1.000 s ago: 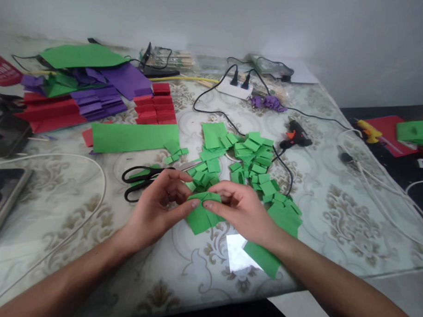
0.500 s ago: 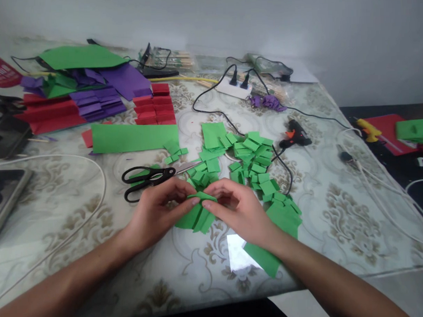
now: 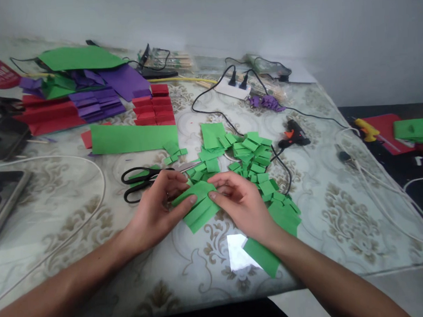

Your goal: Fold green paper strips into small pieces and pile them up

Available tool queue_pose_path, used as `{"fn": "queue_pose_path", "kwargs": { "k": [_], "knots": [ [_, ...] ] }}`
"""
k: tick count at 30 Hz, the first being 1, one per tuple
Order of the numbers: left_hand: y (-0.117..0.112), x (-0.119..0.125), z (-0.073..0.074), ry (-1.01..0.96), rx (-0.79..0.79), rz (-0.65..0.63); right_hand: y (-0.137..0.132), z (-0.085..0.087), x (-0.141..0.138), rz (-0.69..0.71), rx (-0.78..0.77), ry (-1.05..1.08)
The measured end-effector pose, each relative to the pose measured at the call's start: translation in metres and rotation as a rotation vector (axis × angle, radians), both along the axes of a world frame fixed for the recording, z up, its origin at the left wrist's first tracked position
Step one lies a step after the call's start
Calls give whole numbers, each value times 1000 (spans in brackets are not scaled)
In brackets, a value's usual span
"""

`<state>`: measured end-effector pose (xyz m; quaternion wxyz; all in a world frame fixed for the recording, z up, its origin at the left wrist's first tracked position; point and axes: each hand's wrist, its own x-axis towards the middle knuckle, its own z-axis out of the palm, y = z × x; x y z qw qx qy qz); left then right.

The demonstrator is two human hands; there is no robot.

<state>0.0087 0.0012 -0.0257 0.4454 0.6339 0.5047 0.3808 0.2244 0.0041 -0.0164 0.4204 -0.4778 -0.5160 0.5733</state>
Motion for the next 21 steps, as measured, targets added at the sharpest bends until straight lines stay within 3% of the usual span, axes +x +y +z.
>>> {"fn": "queue_pose_path", "kwargs": {
  "k": [6,16,21],
  "knots": [
    [1,-2,2,30,-40,-13,0,1,-1,-25,-20,61],
    [0,-7,2,87,27,4,1,3,-1,24,-80,65],
    [-3,-6,6,-1,-3,-105,2,1,0,-35,-54,42]
  ]
}}
